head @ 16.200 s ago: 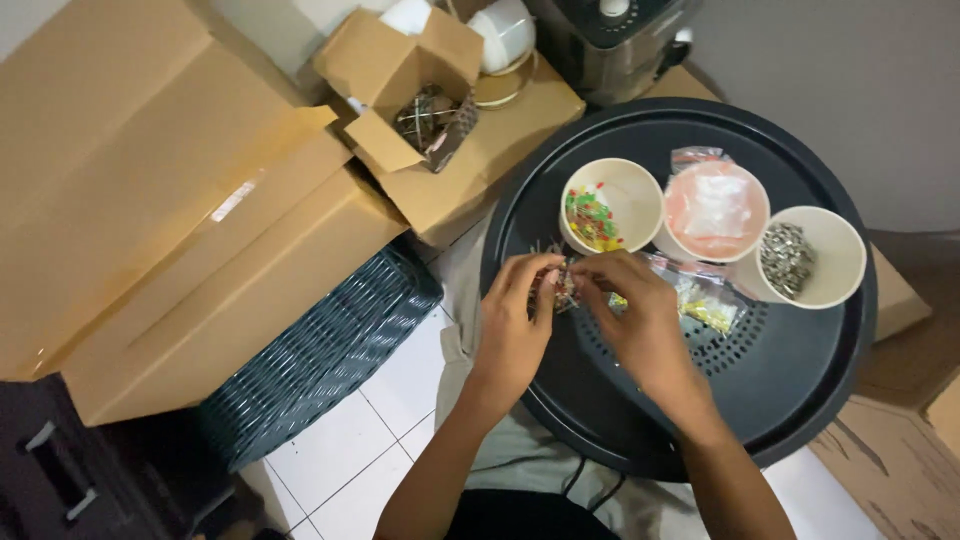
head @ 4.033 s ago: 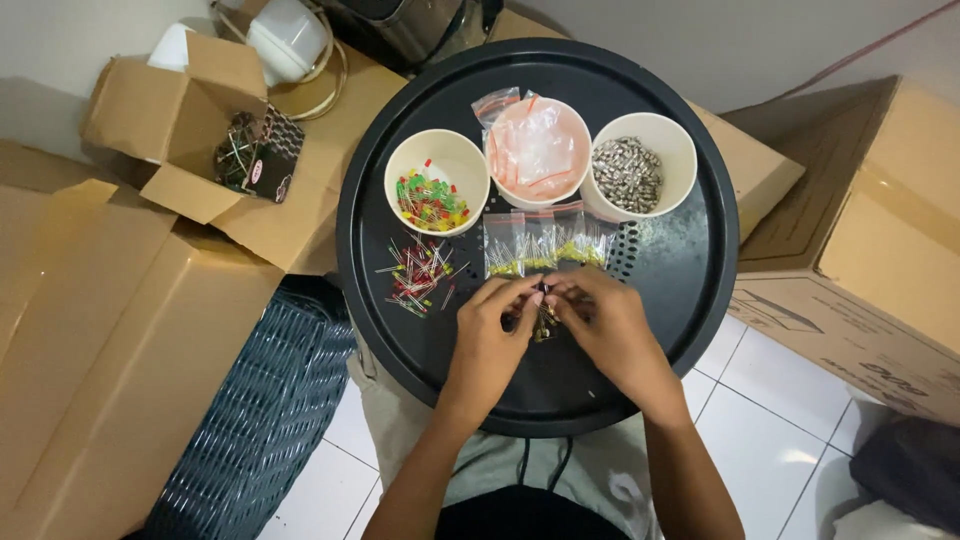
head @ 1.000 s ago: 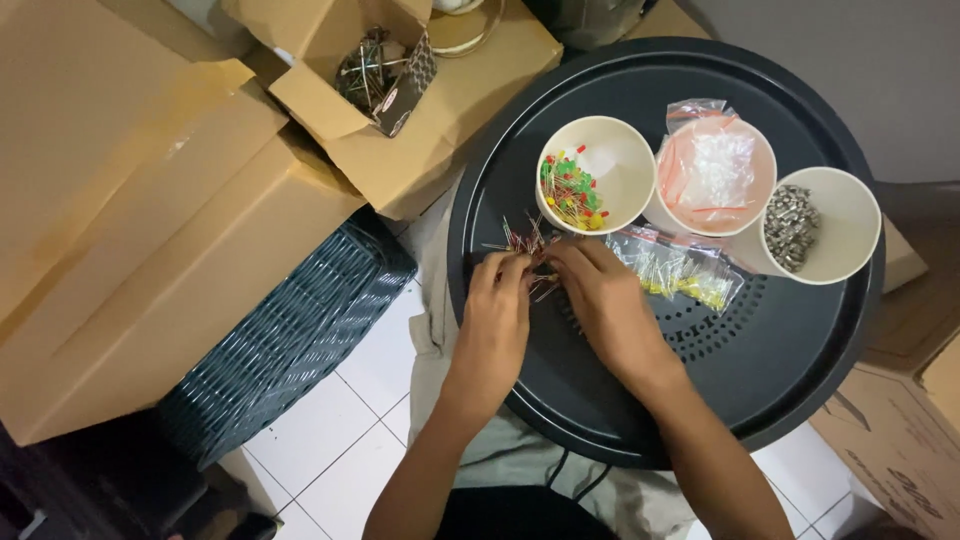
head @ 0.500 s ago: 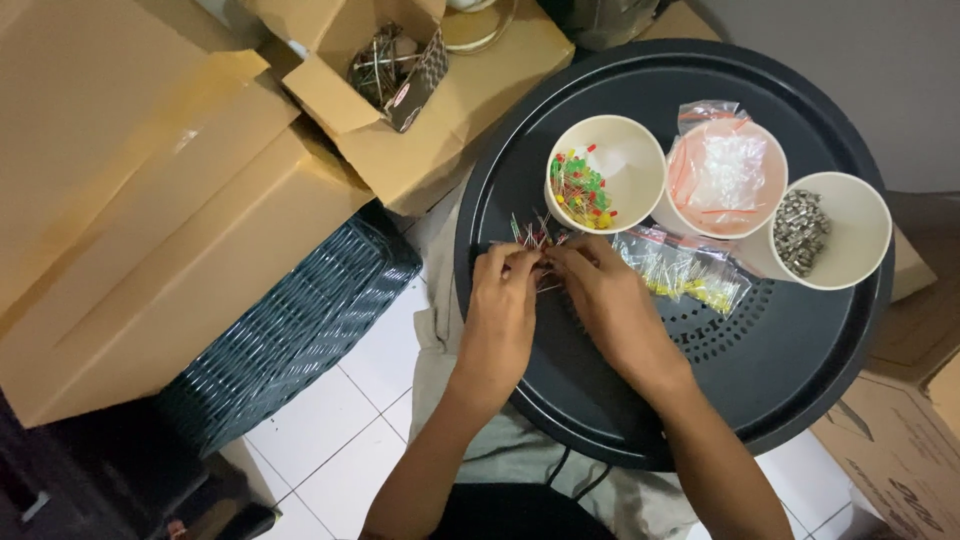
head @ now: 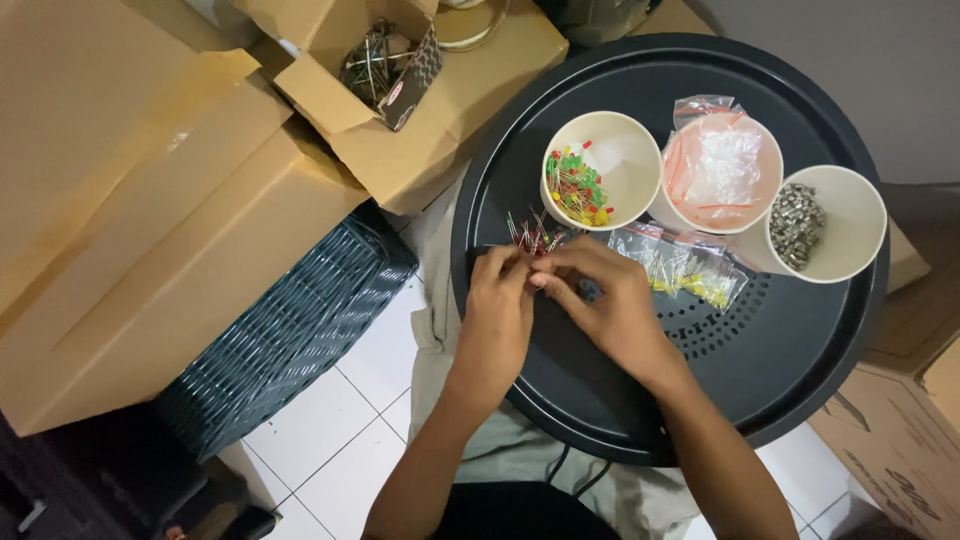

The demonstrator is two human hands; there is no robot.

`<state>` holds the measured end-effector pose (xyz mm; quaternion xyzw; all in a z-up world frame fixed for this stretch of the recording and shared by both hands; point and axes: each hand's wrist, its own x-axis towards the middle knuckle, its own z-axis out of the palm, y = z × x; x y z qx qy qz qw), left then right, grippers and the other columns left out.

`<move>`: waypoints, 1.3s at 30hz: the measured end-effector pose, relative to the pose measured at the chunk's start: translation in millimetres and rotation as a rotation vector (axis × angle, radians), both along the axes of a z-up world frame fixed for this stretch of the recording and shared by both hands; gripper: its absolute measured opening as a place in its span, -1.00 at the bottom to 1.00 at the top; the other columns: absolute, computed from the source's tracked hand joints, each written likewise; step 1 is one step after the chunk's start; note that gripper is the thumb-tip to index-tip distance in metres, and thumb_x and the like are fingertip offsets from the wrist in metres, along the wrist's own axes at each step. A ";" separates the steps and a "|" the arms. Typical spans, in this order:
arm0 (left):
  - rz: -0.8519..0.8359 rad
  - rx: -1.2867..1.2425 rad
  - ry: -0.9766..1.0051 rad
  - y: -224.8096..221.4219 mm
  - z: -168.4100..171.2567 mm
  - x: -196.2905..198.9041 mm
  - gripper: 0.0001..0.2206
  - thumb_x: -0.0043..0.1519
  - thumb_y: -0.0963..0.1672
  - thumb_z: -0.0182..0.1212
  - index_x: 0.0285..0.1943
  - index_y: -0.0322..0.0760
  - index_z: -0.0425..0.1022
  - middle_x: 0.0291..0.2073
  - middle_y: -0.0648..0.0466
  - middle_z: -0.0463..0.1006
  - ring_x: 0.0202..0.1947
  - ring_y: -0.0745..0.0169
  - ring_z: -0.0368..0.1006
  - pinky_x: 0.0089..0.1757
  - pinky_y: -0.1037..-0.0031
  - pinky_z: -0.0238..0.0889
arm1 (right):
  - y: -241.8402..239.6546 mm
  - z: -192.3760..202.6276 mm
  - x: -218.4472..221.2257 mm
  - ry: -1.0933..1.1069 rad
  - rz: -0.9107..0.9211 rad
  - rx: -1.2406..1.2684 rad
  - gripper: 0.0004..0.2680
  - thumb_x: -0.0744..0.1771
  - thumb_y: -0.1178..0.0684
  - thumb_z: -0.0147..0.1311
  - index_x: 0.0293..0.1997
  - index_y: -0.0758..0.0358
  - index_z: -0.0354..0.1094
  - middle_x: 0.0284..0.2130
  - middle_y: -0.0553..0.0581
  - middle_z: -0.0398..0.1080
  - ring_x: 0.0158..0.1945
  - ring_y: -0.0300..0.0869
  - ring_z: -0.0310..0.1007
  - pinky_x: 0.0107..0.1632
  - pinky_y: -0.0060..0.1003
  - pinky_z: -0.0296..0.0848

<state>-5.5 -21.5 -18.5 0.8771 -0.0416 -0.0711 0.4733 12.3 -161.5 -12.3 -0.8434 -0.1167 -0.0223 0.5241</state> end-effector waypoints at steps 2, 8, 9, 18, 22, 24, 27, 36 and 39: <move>0.007 0.019 -0.045 0.9 -17.7 -2.1 -0.84 0.39 -0.25 0.05 0.08 -0.44 0.48 -0.07 -0.12 0.32 0.03 -0.13 0.36 -0.03 0.17 0.40 | -1.6 -1.0 -0.1 -0.050 -0.023 -0.040 -0.95 0.32 0.16 0.28 -0.19 0.22 0.57 -0.35 0.12 0.57 -0.36 0.03 0.58 -0.26 -0.16 0.52; 0.005 -0.002 -0.090 7.3 -25.7 -3.2 -0.88 0.37 -0.19 0.13 0.01 -0.21 0.55 -0.16 0.11 0.45 -0.05 0.11 0.48 -0.07 0.35 0.43 | -1.3 -5.3 -1.6 -0.133 -0.061 -0.127 -0.93 0.33 0.21 0.25 -0.15 0.22 0.59 -0.37 0.14 0.55 -0.36 0.03 0.57 -0.28 -0.19 0.51; -0.002 -0.041 -0.078 7.7 -25.7 -3.9 -0.89 0.35 -0.25 0.12 -0.11 -0.27 0.58 -0.23 0.08 0.48 -0.11 0.08 0.50 -0.10 0.34 0.43 | -0.1 -4.1 -3.0 -0.105 -0.068 -0.096 -0.93 0.36 0.17 0.22 -0.13 0.19 0.60 -0.39 0.13 0.54 -0.38 0.01 0.56 -0.29 -0.21 0.49; 0.087 0.003 -0.121 5.7 -18.1 1.8 -0.82 0.43 -0.12 0.06 0.10 -0.26 0.51 -0.29 0.04 0.45 -0.23 0.14 0.54 -0.28 0.41 0.47 | 5.0 5.9 -3.4 -0.157 0.110 -0.549 -0.89 0.36 0.29 0.11 -0.09 0.35 0.54 -0.26 0.30 0.51 -0.22 0.07 0.59 -0.17 -0.20 0.56; 0.099 -0.007 -0.127 1.2 -31.4 1.8 -0.80 0.43 -0.12 0.06 0.11 -0.30 0.50 -0.27 -0.01 0.47 -0.20 0.10 0.54 -0.28 0.41 0.49 | -0.2 -11.4 -3.3 -0.188 0.153 -0.667 -0.90 0.35 0.30 0.10 -0.12 0.39 0.53 -0.21 0.31 0.50 -0.16 0.08 0.57 -0.12 -0.18 0.57; 0.094 0.000 -0.131 1.9 -27.0 2.4 -0.81 0.43 -0.14 0.07 0.09 -0.36 0.49 -0.27 -0.08 0.46 -0.23 0.06 0.54 -0.29 0.36 0.52 | -3.9 -23.1 -2.9 -0.161 0.168 -0.676 -0.91 0.39 0.23 0.02 -0.13 0.32 0.49 -0.16 0.22 0.43 -0.04 0.03 0.53 -0.08 -0.23 0.55; 0.087 -0.021 -0.113 2.7 -27.4 0.6 -0.82 0.42 -0.15 0.07 0.11 -0.32 0.50 -0.26 -0.05 0.48 -0.22 0.11 0.54 -0.28 0.39 0.53 | -0.6 -16.1 -1.5 -0.144 0.173 -0.710 -0.91 0.40 0.22 0.01 -0.11 0.30 0.47 -0.16 0.20 0.42 -0.04 0.00 0.53 -0.05 -0.27 0.54; 0.099 -0.020 -0.133 4.4 -22.4 1.7 -0.83 0.42 -0.17 0.08 0.10 -0.37 0.48 -0.27 -0.09 0.48 -0.23 0.07 0.56 -0.32 0.42 0.55 | -3.6 -2.4 -1.8 -0.006 0.149 -0.437 -0.93 0.42 0.19 -0.01 -0.05 0.29 0.39 -0.14 0.24 0.38 -0.08 0.16 0.55 -0.08 -0.06 0.55; 0.088 -0.022 -0.139 5.1 -21.1 1.3 -0.85 0.40 -0.17 0.11 0.05 -0.33 0.52 -0.31 -0.01 0.47 -0.27 0.15 0.55 -0.33 0.45 0.55 | -2.5 -3.2 -1.1 0.012 0.109 -0.314 -0.95 0.41 0.19 0.06 -0.06 0.27 0.38 -0.28 0.19 0.41 -0.20 0.13 0.59 -0.18 -0.11 0.56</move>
